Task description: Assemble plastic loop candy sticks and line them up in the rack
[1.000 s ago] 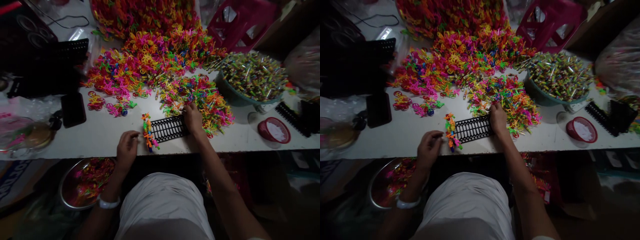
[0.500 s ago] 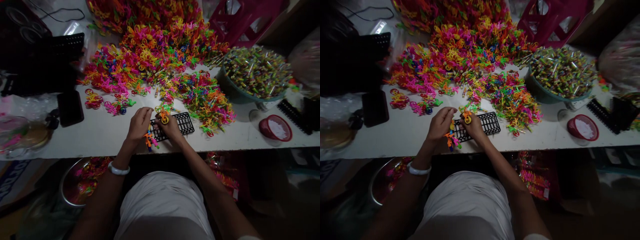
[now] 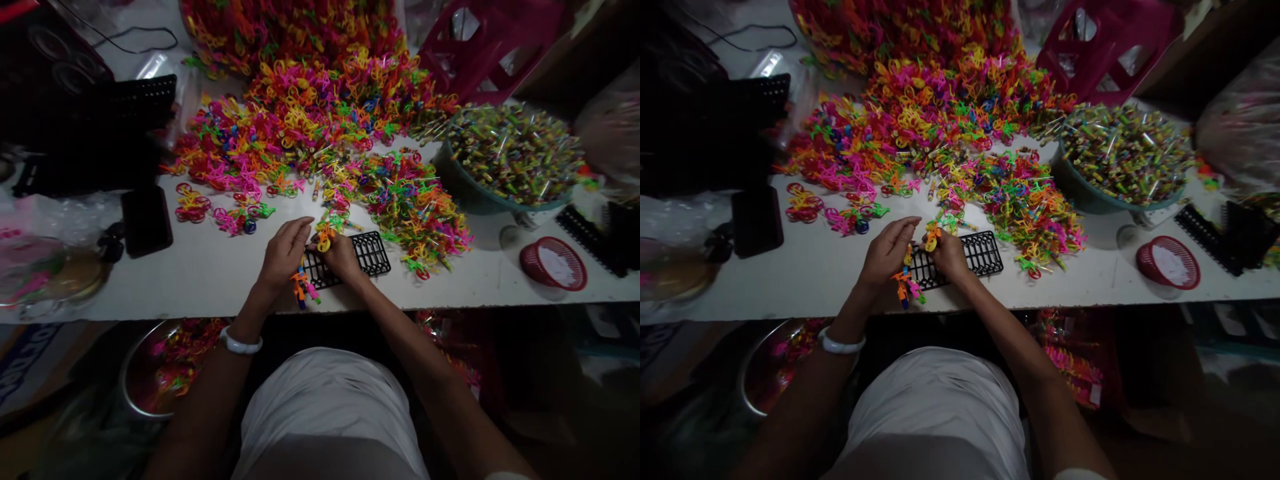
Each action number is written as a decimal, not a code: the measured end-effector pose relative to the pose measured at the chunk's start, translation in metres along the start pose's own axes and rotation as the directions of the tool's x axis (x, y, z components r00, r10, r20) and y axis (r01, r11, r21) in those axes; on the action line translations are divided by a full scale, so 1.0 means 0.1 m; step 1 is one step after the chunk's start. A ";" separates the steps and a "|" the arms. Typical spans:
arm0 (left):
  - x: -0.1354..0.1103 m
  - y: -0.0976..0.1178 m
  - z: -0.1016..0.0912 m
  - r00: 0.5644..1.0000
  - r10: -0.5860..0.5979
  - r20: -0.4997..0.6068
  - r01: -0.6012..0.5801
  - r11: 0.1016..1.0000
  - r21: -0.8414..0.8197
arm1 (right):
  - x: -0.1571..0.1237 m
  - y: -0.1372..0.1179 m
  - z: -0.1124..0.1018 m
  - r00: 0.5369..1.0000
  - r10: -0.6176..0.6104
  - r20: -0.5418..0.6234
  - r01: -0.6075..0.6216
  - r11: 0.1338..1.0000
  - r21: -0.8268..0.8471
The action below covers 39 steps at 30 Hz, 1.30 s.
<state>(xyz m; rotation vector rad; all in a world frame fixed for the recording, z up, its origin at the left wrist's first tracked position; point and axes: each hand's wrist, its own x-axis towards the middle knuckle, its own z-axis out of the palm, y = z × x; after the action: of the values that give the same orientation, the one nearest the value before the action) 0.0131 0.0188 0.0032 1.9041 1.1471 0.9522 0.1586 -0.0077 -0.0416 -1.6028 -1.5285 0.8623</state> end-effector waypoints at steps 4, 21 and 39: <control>-0.02 0.01 0.00 1.000 -0.026 -0.006 0.025 0.999 -0.030 | -0.05 0.02 0.02 0.999 -0.044 0.011 0.044 0.999 -0.013; 0.00 0.04 0.00 0.998 -0.055 0.041 0.055 0.998 -0.003 | 0.22 0.07 -0.75 0.988 0.117 -0.101 -0.154 0.679 -0.718; 0.00 -0.01 0.00 0.997 -0.068 0.032 0.069 0.997 -0.039 | -0.89 -0.02 -0.10 0.999 0.042 0.011 -0.043 0.955 0.295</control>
<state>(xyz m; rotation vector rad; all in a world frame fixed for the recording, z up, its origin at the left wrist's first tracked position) 0.0123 0.0192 0.0022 1.8295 1.1600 0.8992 0.1606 -0.0969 -0.0370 -1.4195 -1.3011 1.0644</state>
